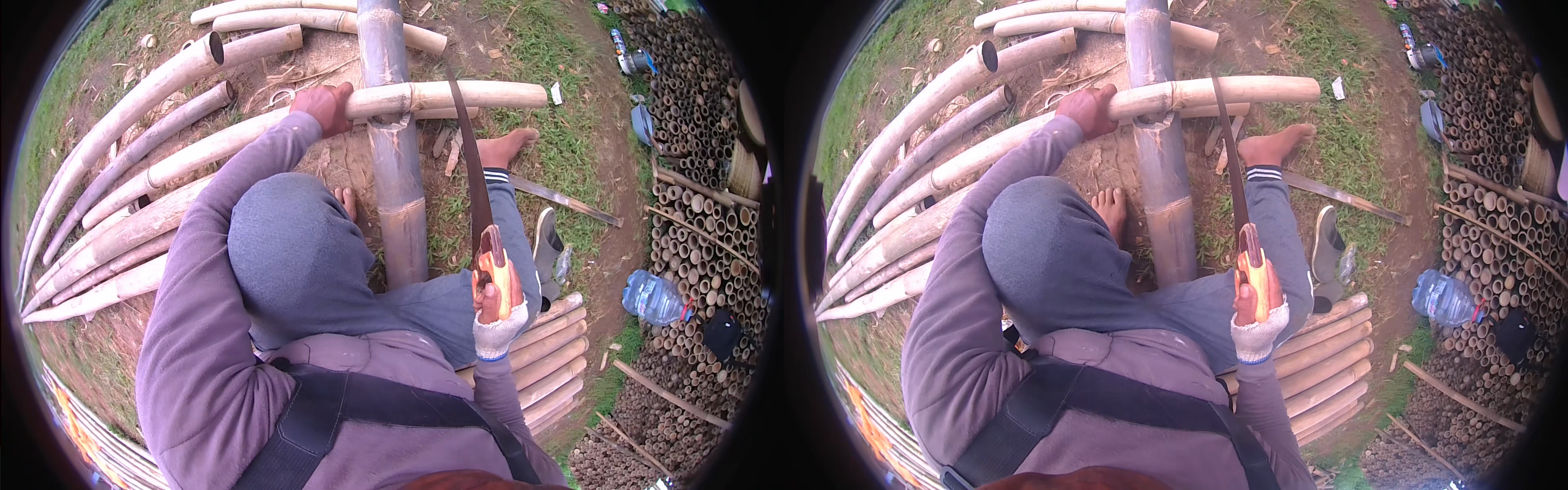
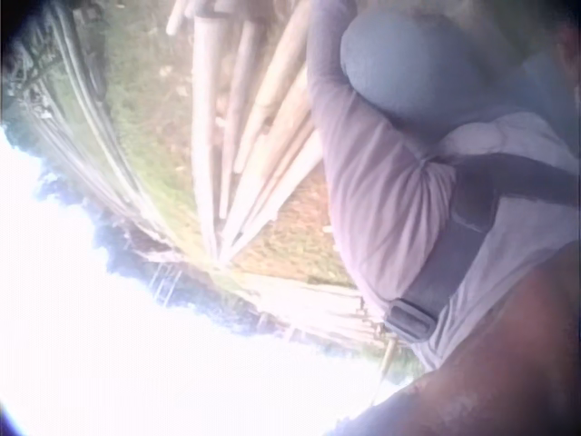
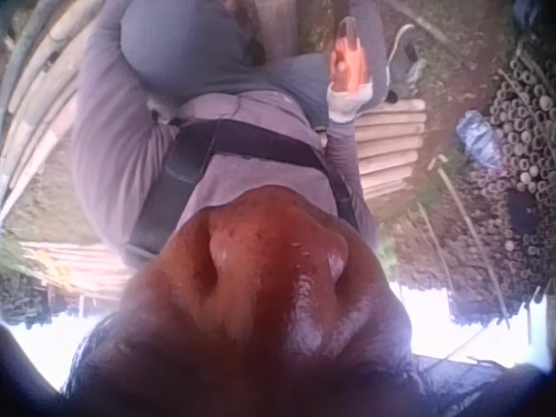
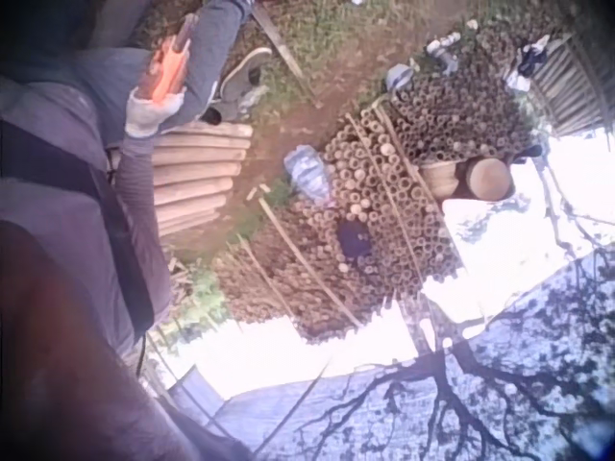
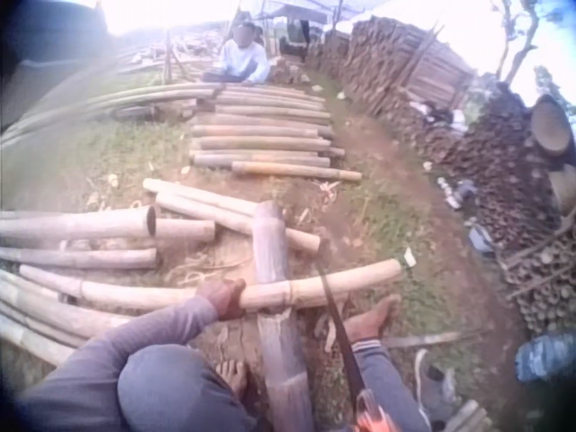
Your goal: The person uses a hand saw to cut bamboo poles into shorter sections. They position each pole on a log support, saw through it, and then move the cut pieces aside to continue with the next pole.
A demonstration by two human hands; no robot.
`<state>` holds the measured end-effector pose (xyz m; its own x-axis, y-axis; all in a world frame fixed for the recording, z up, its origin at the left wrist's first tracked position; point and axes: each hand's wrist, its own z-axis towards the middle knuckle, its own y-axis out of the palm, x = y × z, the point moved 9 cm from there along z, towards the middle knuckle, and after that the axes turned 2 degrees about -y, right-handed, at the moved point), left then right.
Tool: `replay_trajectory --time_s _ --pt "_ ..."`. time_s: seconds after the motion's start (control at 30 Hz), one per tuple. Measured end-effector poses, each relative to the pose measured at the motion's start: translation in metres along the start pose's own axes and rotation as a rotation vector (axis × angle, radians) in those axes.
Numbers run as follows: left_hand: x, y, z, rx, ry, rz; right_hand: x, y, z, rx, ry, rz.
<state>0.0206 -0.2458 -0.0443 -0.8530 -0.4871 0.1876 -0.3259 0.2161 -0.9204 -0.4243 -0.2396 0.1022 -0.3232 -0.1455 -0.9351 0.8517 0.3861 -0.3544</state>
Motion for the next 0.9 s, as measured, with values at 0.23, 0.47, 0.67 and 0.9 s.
replay_trajectory --time_s 0.23,0.47,0.67,0.9 --pt "0.014 -0.011 0.008 0.045 0.041 0.016 -0.002 0.065 0.155 0.073 -0.310 -0.160" --pt "-0.007 -0.001 0.006 0.024 -0.024 0.021 -0.010 0.019 0.039 0.024 -0.259 -0.102" --pt "-0.002 0.000 0.004 0.044 0.011 -0.016 0.008 0.021 0.040 0.013 -0.111 0.002" --pt "0.005 -0.004 0.006 0.033 0.005 -0.003 0.004 0.078 0.153 0.078 -0.310 -0.133"
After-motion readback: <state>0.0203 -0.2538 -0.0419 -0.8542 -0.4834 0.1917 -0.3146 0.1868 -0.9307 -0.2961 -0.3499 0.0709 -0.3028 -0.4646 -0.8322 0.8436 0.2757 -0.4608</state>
